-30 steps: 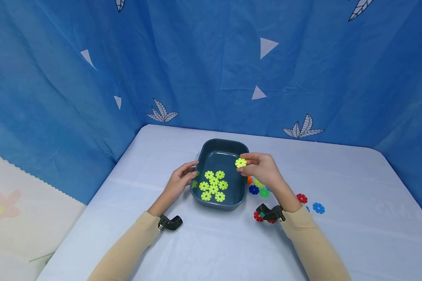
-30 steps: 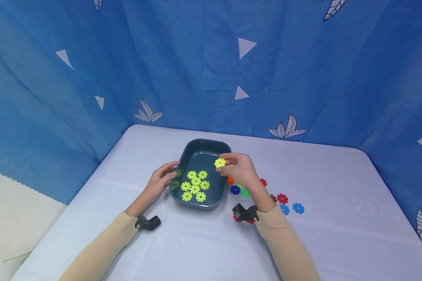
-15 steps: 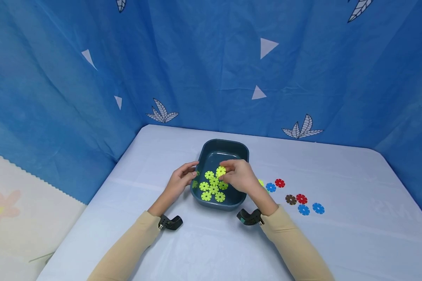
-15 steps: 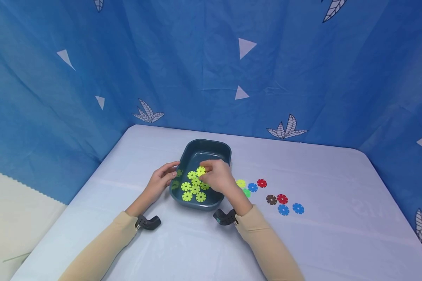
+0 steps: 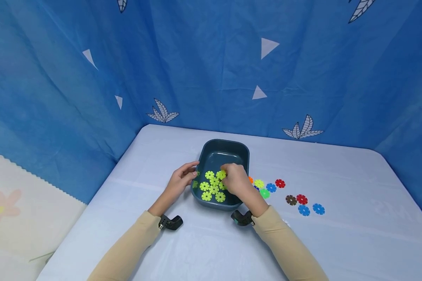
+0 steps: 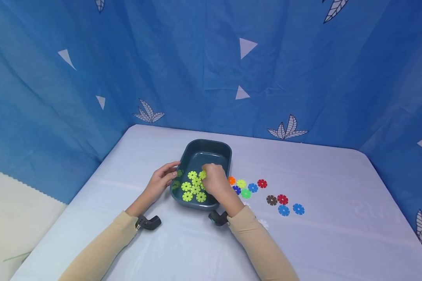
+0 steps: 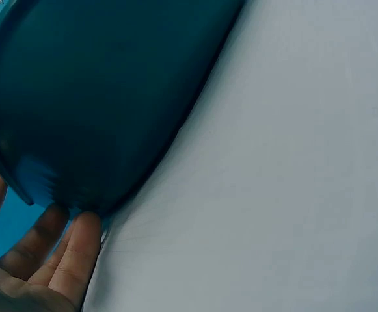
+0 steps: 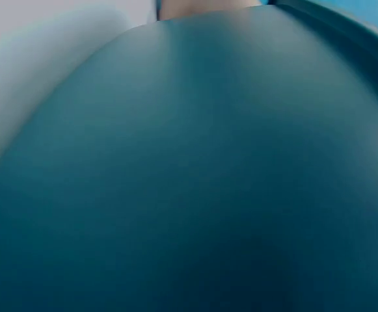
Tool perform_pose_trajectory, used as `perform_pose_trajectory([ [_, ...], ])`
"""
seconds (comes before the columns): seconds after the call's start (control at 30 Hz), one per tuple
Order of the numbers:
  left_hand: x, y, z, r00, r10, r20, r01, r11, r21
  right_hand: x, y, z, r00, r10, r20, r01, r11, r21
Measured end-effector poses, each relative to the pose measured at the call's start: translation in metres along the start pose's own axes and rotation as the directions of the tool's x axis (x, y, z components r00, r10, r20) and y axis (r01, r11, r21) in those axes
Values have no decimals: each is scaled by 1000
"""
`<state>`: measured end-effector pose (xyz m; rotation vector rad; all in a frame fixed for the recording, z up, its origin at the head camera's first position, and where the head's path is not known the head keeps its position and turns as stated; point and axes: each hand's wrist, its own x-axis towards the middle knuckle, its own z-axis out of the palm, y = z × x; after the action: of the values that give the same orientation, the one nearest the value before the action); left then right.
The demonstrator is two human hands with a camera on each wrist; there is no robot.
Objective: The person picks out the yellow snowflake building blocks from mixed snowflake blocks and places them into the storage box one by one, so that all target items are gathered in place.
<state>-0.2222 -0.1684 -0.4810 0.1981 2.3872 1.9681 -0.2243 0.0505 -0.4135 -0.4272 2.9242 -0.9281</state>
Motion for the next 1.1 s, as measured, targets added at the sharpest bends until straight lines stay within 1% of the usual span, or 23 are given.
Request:
perform_pose_trajectory([
  [0.13, 0, 0, 0, 1000, 0, 1, 0, 1000, 0, 0, 0, 2, 1000, 13, -1, -13, 998, -66],
  [0.33, 0, -1, 0, 1000, -8, 4, 8, 1000, 5, 0, 0, 5, 998, 51, 20, -49, 992, -119],
  [0.5, 0, -1, 0, 1000, -8, 10, 8, 1000, -1, 1, 1, 7, 998, 37, 42, -30, 988, -151],
  [0.6, 1, 1, 0, 1000, -8, 12, 8, 1000, -1, 2, 2, 7, 999, 22, 42, -15, 985, -170],
  [0.73, 1, 2, -1, 1000, 2, 12, -2, 1000, 3, 3, 2, 7, 999, 20, 41, -12, 982, -189],
  [0.93, 1, 0, 0, 1000, 27, -2, -27, 1000, 15, 4, 1, 7, 998, 41, 51, -30, 979, -204],
  [1.1, 1, 0, 0, 1000, 8, -2, -8, 1000, 13, 4, 3, 8, 996, 54, 67, -41, 983, -178],
])
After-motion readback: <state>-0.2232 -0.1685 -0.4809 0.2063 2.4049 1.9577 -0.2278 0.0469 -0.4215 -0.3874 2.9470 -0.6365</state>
